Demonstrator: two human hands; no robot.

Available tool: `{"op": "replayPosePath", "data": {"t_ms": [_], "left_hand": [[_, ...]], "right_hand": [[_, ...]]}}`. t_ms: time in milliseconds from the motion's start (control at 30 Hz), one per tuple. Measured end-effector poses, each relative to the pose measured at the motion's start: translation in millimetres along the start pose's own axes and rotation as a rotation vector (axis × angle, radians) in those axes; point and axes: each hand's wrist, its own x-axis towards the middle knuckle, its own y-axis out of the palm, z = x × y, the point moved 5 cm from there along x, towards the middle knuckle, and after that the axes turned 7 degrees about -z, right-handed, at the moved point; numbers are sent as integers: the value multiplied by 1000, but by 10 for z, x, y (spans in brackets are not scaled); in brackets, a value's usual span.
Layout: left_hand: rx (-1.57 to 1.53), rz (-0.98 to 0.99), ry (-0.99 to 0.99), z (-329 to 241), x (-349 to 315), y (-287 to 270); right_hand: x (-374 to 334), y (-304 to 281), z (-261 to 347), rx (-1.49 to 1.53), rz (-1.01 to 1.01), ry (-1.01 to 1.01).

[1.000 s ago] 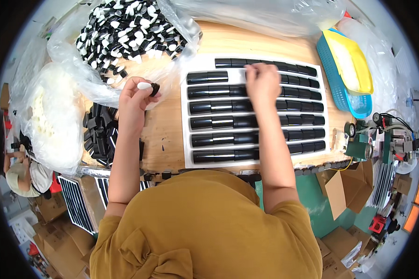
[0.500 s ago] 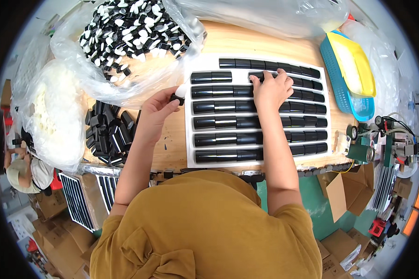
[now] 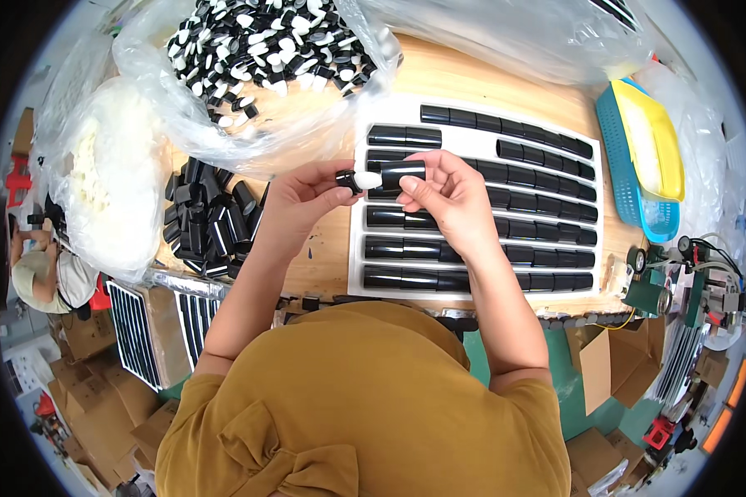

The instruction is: Assembling small white parts into black plastic housings at a workbench.

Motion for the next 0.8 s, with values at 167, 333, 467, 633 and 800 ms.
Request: {"op": "replayPosePath", "data": {"t_ms": [167,333,467,633,800], "left_hand": [[20,9,2,-14,-27,-24],[59,31,-18,-67,-75,26],[87,49,-9,-55,-110,73],[72,79,-16,-76,-142,74],[255,38,26,-146,-196,94]], "right_hand": [[-75,24,77,-41,29,-38],[-100,65,50,-22,56,-28],[-154,179,71,-3,93,-37],[-193,195,83,-30,114,-32],[-251,210,67,-243,127,-79]]}}
